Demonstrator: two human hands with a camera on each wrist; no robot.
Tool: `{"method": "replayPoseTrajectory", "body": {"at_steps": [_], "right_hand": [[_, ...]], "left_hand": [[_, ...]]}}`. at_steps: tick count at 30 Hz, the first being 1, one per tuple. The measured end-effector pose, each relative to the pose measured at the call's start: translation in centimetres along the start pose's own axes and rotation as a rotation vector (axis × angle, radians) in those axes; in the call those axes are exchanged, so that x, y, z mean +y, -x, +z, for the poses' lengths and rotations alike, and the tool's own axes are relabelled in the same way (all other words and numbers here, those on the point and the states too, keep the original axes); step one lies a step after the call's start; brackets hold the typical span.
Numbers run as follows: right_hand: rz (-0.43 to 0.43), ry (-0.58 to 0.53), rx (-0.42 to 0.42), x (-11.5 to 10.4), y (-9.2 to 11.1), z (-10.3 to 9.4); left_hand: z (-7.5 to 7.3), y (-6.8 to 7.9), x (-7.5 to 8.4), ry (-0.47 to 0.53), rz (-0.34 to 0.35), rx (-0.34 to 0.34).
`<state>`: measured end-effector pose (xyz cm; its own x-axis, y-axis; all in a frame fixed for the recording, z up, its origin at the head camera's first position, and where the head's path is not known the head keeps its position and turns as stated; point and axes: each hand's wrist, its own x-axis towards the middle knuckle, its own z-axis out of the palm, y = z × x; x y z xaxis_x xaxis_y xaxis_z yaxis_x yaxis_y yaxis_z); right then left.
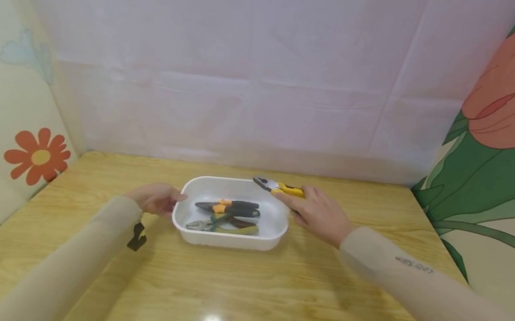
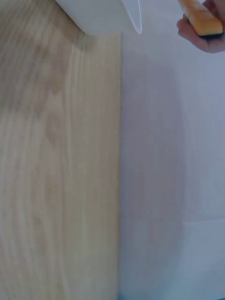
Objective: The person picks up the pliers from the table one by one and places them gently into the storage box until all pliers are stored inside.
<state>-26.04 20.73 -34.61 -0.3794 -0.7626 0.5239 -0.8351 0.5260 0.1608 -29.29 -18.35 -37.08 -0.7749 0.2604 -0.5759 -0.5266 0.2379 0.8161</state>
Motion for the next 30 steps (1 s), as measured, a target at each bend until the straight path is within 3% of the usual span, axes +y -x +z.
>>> {"method": "replayPoseTrajectory", "body": {"at_steps": [8,16,24,30], "right_hand": [[-0.066,-0.003,0.011,0.0,-1.2,0.3],[-0.188,0.018,0.001,0.9,-1.8,1.1],[-0.237,0.095,-0.094,0.9,-2.6,1.3],[-0.262,0.096,-0.113,0.8,-3.3,1.6]], "left_hand": [[-0.2,0.2,-0.1,-0.002,0.001,0.003],[0.0,0.2,0.3,-0.001,-0.006,-0.007],[0.3,0.1,0.4,-0.005,-0.016,-0.014],[0.2,0.0,0.5,0.004,-0.028,-0.001]]}}
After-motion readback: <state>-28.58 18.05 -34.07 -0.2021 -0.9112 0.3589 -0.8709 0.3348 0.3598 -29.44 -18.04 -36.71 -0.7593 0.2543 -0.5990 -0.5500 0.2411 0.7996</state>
